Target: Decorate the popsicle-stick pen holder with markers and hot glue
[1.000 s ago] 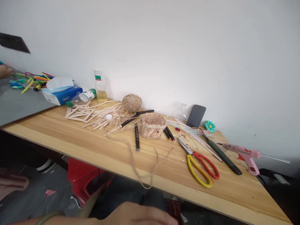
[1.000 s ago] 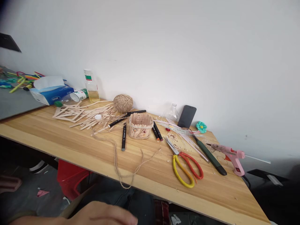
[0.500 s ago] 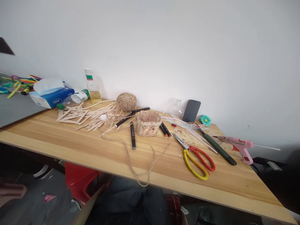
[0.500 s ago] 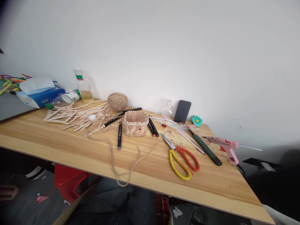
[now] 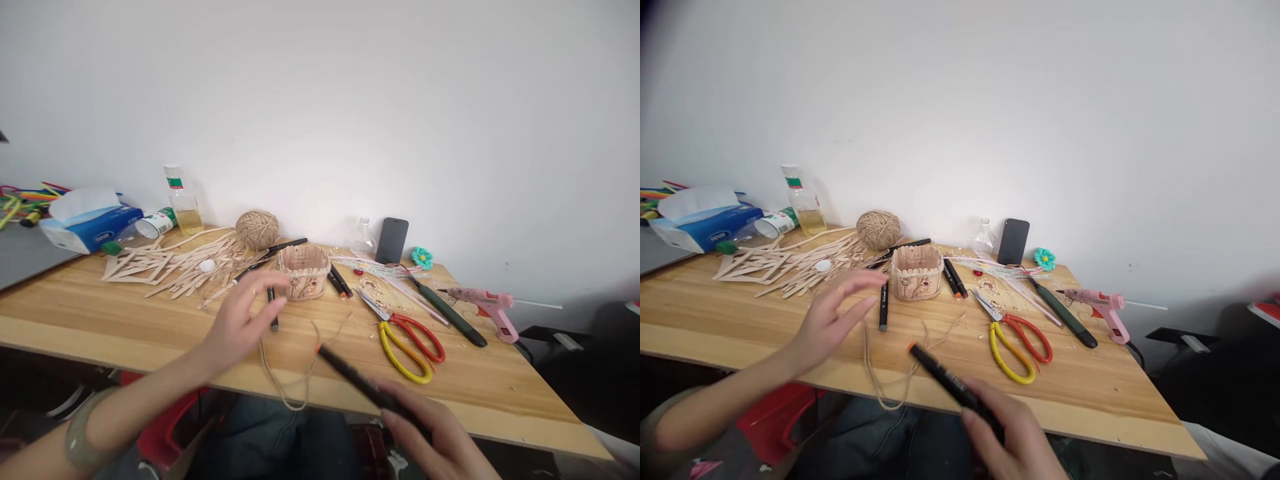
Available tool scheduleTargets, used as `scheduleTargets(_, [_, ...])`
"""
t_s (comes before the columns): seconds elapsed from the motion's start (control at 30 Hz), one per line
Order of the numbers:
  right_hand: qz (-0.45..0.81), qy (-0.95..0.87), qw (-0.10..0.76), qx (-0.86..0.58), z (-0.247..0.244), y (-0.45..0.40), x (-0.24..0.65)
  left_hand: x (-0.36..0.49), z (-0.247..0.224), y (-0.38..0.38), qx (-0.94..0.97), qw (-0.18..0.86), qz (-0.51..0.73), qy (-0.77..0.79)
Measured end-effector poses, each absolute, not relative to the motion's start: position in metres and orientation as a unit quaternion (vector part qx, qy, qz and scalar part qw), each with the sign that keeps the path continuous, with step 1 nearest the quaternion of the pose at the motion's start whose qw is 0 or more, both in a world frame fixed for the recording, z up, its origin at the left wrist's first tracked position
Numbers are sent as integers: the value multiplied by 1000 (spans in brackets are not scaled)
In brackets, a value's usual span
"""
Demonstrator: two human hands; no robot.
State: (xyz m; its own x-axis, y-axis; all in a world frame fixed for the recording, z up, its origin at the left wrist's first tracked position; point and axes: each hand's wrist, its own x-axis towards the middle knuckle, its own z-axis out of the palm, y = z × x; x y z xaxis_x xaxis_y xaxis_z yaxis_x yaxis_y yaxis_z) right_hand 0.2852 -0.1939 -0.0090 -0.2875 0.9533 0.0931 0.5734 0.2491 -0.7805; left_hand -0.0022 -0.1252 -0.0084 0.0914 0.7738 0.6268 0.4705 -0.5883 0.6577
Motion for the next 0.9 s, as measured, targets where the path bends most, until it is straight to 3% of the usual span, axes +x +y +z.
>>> scheduleTargets(0.07, [302,-707,300,-565,-11,-179,293,-12,-5,-85,708,126,497,485])
scheduleTargets(0.2, [242,-720,285,-585,-10,-148,297,-20,-14,-27,688,252,460,501])
scheduleTargets(0.4, [138,-770,237,-576,-1,-100,278,-14,-27,-8,671,365,442,470])
scheduleTargets(0.67, [48,-783,128,-607,-12,-25,232,-43,-9,-5,562,354,594,453])
scheduleTargets(0.9, [19,-773,92,-627,-28,6,203,-62,1,-8,516,369,647,423])
